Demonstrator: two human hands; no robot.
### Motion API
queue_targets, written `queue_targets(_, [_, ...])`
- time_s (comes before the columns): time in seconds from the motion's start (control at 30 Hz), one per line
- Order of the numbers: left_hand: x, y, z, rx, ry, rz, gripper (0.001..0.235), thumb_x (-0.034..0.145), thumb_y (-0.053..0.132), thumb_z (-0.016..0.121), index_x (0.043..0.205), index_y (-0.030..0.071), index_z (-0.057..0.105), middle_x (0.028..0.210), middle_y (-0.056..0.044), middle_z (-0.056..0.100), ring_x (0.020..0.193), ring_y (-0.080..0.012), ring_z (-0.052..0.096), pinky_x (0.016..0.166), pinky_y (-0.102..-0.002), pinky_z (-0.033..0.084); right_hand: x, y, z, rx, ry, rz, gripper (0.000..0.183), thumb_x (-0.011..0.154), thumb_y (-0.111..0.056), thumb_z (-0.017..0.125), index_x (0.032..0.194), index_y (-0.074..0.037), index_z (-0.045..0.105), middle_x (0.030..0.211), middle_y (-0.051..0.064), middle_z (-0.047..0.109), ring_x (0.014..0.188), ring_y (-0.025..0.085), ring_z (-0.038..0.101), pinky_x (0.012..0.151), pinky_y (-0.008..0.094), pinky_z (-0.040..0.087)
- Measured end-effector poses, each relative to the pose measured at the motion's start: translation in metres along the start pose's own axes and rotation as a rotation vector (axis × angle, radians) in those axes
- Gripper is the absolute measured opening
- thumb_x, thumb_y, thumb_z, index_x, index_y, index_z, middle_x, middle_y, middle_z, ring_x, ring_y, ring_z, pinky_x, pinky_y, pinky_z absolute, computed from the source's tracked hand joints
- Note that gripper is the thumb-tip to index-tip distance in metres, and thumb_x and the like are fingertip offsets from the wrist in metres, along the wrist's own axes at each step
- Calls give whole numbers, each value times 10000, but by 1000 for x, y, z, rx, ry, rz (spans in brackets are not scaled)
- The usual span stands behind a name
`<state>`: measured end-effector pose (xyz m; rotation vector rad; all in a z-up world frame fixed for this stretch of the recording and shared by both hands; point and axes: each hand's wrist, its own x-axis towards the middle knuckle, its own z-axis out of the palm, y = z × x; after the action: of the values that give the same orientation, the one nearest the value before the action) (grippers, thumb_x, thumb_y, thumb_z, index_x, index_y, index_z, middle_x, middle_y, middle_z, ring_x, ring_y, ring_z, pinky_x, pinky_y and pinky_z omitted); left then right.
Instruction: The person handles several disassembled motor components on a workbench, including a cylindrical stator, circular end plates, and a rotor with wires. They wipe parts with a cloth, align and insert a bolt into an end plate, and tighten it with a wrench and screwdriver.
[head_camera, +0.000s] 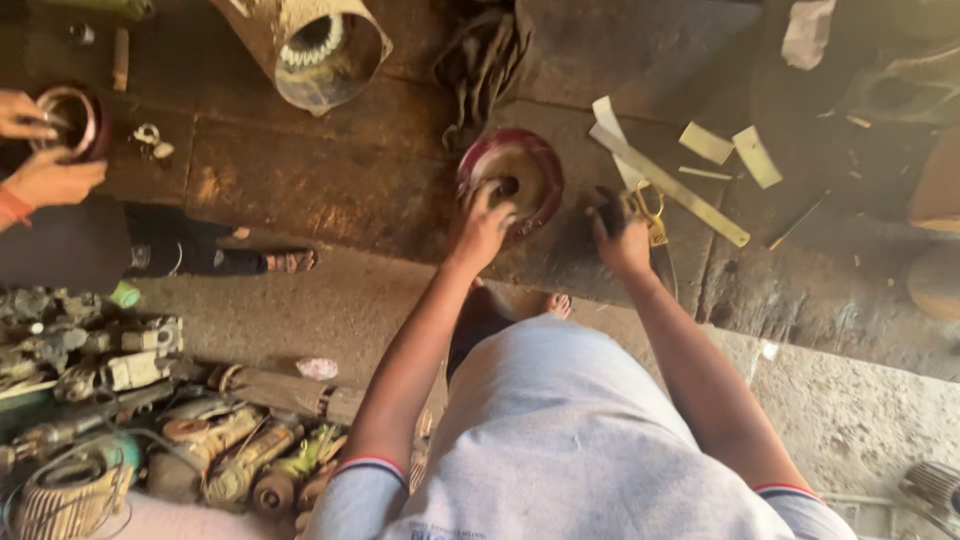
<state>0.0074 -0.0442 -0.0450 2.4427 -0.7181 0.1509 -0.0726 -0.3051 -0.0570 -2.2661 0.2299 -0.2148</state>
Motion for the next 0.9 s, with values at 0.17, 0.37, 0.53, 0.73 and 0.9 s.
queue_targets(0.17, [-7, 1, -2, -109, -48, 59, 171, 887, 164, 756, 1055, 131, 747, 1401, -177, 561, 1319, -393, 513, 1104, -498, 405, -2, -9, -4, -22, 11, 70, 427, 997, -358, 696, 1363, -149, 627, 1009, 217, 723, 906, 425, 701, 763, 491, 555])
queue_targets(0.37, [10, -32, -50, -267, 46, -18, 169, 974, 153, 702, 1140, 125, 715, 1344, -127, 606, 1266, -340, 574, 1061, -443, 502, 15, -38, 24, -201, -42, 90, 635, 973, -536, 682, 1462, -168, 515, 1014, 260, 722, 911, 491, 685, 742, 541, 554])
queue_targets(0.53, [4, -94, -96, -249, 175, -191, 166, 966, 143, 701, 1130, 124, 720, 1279, -125, 641, 1225, -341, 600, 1033, -448, 504, 22, -49, 55, -283, -77, 170, 761, 914, -494, 708, 1500, -102, 420, 986, 273, 717, 857, 494, 684, 711, 551, 550])
queue_targets(0.73, [-20, -215, -166, 79, 379, -386, 202, 918, 111, 722, 1120, 128, 723, 1198, -117, 680, 1154, -361, 614, 1015, -469, 473, 2, -38, 41, -32, 60, 234, 574, 923, -230, 763, 1441, -90, 557, 1079, 226, 732, 948, 380, 736, 801, 444, 576])
queue_targets(0.9, [-28, -289, -225, 267, 477, -418, 226, 931, 107, 699, 1156, 118, 700, 1158, -142, 700, 1118, -375, 634, 1050, -509, 475, -3, -40, 48, -31, 224, 180, 463, 987, -276, 783, 1390, -117, 620, 1093, 210, 722, 941, 359, 722, 831, 421, 564])
